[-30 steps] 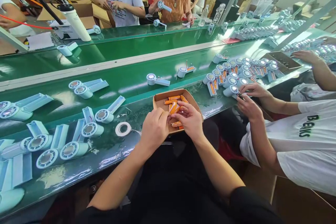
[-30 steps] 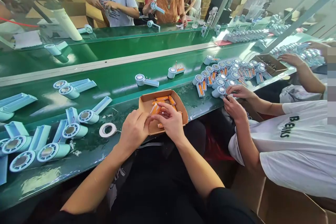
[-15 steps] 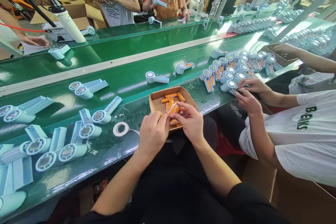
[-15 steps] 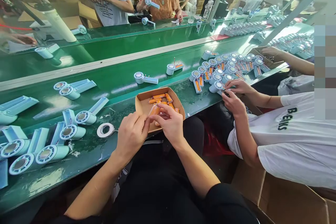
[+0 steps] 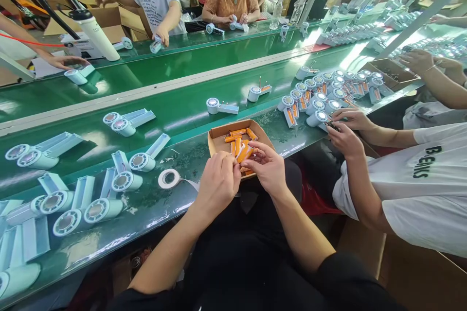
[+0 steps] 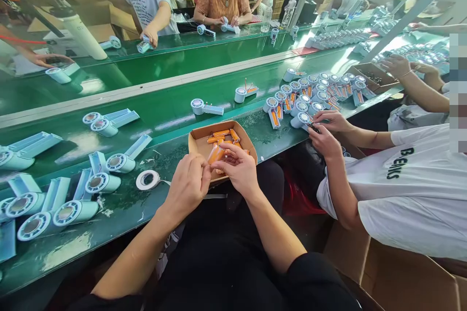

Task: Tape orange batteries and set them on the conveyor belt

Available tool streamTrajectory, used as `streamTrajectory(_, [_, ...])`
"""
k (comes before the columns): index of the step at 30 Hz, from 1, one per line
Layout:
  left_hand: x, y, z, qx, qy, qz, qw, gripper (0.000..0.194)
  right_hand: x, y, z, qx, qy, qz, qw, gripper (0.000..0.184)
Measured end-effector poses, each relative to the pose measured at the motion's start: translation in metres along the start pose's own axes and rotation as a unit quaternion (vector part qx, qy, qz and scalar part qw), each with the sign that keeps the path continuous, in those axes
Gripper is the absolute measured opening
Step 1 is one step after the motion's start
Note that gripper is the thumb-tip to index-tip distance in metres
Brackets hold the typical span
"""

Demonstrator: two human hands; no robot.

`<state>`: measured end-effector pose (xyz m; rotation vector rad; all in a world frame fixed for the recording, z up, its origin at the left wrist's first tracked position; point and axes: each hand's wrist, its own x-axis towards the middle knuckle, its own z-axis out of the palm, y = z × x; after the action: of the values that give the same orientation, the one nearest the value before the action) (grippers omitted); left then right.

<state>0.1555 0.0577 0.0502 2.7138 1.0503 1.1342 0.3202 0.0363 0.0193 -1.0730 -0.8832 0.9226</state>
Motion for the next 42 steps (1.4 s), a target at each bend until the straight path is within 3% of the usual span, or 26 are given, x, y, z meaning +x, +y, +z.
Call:
streamTrajectory(5, [-0.002,0.004,-0.004,-0.019,0.049,-0.008,0.999,0.01,0.003,-0.008,-0.002,0.004,0.001,-0.001,1.0,0.057])
streamTrajectory(12, [-0.005,0.005,-0.003,-0.073,0.089,0.003,0.993,0.009,0.008,-0.012,0.0,-0.012,0.064,-0.026,0.998,0.053])
streamTrajectory(15, [-0.003,0.004,-0.003,-0.062,0.101,-0.005,0.993,0.014,0.007,-0.014,0.001,-0.015,0.06,-0.039,0.997,0.052])
streamTrajectory(22, [-0.004,0.005,-0.003,-0.064,0.114,-0.011,0.991,0.002,0.004,-0.019,0.005,-0.009,0.089,-0.042,0.995,0.05])
streamTrajectory(28, [-0.015,0.005,0.005,0.017,0.144,0.078,0.986,0.019,0.002,-0.022,0.007,-0.006,0.096,-0.029,0.995,0.056])
streamTrajectory(33, [-0.018,0.007,0.018,-0.022,0.172,0.14,0.975,0.037,-0.001,-0.026,0.015,0.035,0.095,-0.021,0.995,0.054])
streamTrajectory(38, [-0.014,0.007,0.002,-0.056,0.215,0.11,0.969,0.04,0.008,-0.03,0.011,0.003,0.091,-0.039,0.995,0.053])
streamTrajectory(42, [-0.005,-0.011,-0.011,-0.037,0.21,0.104,0.972,0.028,0.014,-0.026,0.002,0.005,0.095,-0.042,0.995,0.054])
